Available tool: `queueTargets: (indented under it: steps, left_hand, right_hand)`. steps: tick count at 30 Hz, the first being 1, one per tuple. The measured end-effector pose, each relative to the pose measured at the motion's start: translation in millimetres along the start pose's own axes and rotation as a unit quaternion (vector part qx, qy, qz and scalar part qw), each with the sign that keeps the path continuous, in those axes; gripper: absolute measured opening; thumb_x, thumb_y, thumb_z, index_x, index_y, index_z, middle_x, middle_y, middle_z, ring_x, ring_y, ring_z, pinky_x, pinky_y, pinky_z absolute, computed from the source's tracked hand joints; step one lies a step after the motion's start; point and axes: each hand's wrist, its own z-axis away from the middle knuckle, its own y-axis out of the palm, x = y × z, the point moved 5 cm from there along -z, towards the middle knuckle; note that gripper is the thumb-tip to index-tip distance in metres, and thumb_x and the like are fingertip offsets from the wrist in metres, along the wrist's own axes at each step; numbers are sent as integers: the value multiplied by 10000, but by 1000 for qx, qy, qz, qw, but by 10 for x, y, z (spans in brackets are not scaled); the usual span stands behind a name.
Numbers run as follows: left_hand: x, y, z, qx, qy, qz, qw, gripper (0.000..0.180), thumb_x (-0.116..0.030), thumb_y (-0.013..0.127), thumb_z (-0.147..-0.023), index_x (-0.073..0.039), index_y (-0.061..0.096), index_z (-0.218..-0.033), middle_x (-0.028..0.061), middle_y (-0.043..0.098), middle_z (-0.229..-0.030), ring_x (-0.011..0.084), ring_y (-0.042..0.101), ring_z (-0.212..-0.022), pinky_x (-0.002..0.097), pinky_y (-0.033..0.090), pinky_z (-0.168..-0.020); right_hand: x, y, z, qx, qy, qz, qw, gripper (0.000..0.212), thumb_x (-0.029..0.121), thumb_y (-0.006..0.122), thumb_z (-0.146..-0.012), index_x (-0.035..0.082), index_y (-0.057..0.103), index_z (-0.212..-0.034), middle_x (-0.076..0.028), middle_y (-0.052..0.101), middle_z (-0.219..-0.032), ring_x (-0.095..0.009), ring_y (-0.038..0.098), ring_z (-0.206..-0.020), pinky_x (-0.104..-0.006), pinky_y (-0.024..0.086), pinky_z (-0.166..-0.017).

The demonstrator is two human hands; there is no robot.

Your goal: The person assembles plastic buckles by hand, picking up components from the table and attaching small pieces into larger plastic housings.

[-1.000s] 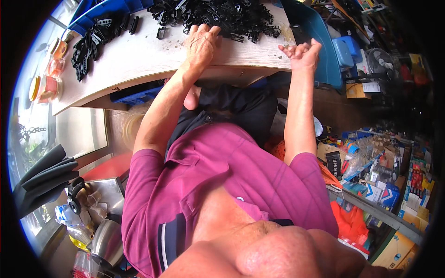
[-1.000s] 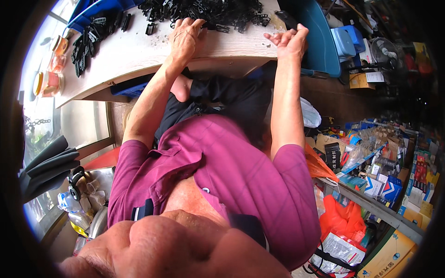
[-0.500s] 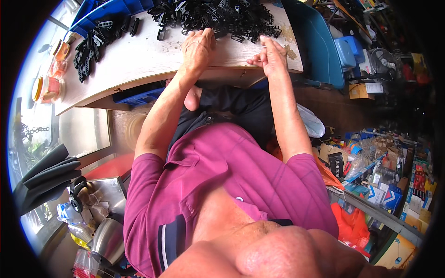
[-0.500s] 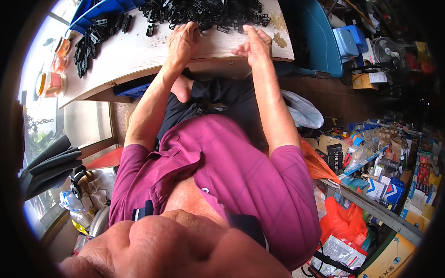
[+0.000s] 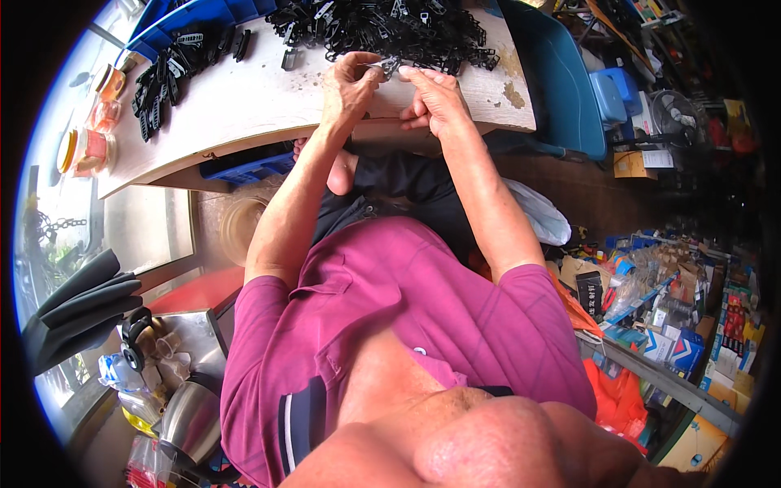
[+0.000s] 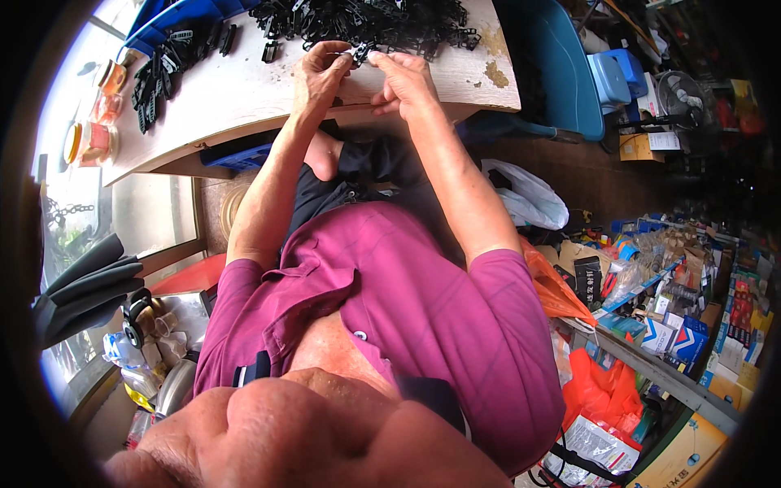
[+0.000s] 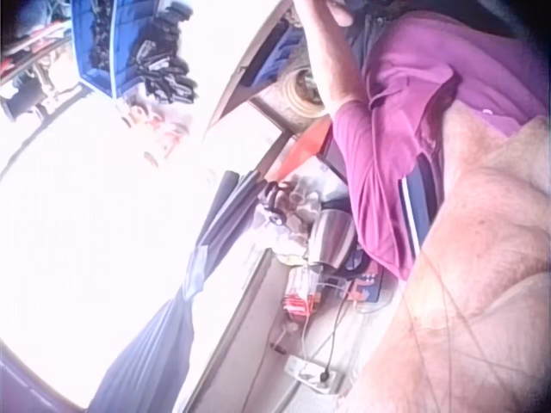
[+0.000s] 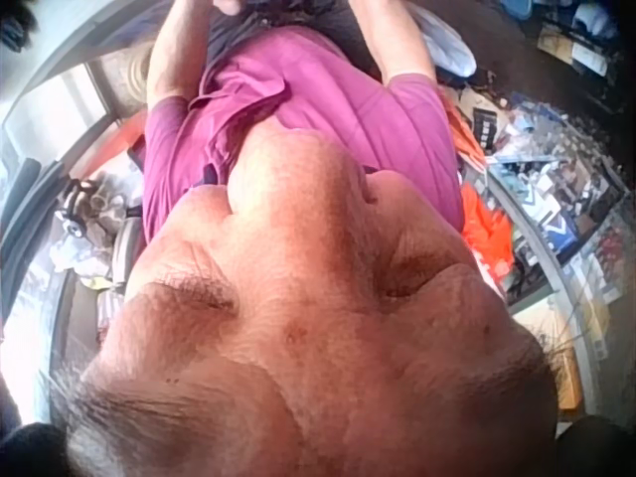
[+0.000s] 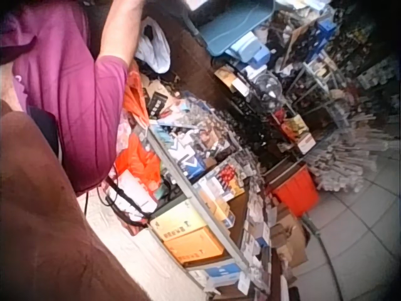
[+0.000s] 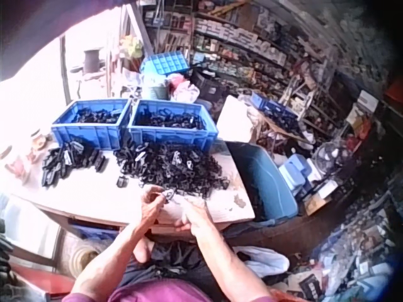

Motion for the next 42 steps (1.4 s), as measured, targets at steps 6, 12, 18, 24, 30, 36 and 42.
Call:
queueTargets:
  steps: [6, 12, 18, 24, 30, 36, 42]
  left_hand:
    - [-70, 45, 26, 69, -6, 45, 997, 447, -192, 659, -851, 12, 575, -1240, 94, 704, -860, 148, 640, -760, 285, 528, -669]
    - [-276, 64, 29, 119, -139, 29, 983, 333, -244, 634, -877, -48, 634, -1146, 24, 630, -758, 97, 599, -658, 241, 489, -516]
    - [-124, 29, 59, 33, -92, 79, 992, 230, -265, 669, -882, -44, 653, -943, 24, 658, -735, 86, 603, -614, 231, 491, -525]
    - [-81, -25, 145, -8, -9, 172, 985, 164, -106, 645, -896, 31, 636, -986, 75, 682, -792, 100, 628, -635, 232, 533, -580]
    - [-176, -93, 301, -38, -53, 176, 982, 140, -88, 644, -900, 21, 648, -989, 69, 686, -795, 103, 648, -662, 236, 548, -600]
    - [-185, -174, 315, -22, -18, 147, 989, 147, -100, 649, -905, 16, 649, -995, 67, 687, -800, 98, 638, -672, 236, 537, -598]
    - [-543, -1051, -217, -138, 203, -449, 859, 333, -61, 638, -780, -201, 679, -1079, 77, 684, -1048, 303, 622, -984, 406, 521, -815]
  right_hand:
    - [-26, 116, -27, 31, -27, 3, 999, 309, 349, 708, -859, 52, 670, -934, -22, 471, -490, -195, 589, -436, -411, 548, -397]
    - [-6, 70, 35, 34, -23, 38, 998, 264, 315, 673, -896, 61, 646, -964, -6, 468, -496, -170, 613, -472, -412, 588, -458]
    - [-62, 115, 12, 20, -34, 23, 999, 232, 301, 684, -896, 77, 630, -921, -2, 487, -497, -174, 610, -460, -396, 578, -441]
    - [-76, 222, 52, 8, -26, -5, 1000, 254, 284, 718, -870, 51, 625, -913, -1, 476, -490, -180, 596, -445, -411, 579, -454]
    - [-199, 350, 73, -23, -73, -88, 993, 224, 228, 753, -836, 36, 639, -858, -17, 469, -481, -167, 515, -385, -388, 511, -390]
    - [-234, 374, 29, -19, -113, -137, 984, 190, 164, 747, -827, 18, 629, -858, -11, 480, -490, -128, 442, -358, -300, 491, -423]
    - [-175, 300, 135, -28, -83, -143, 986, 138, 149, 648, -868, 26, 587, -849, -25, 474, -462, -166, 560, -409, -420, 569, -418]
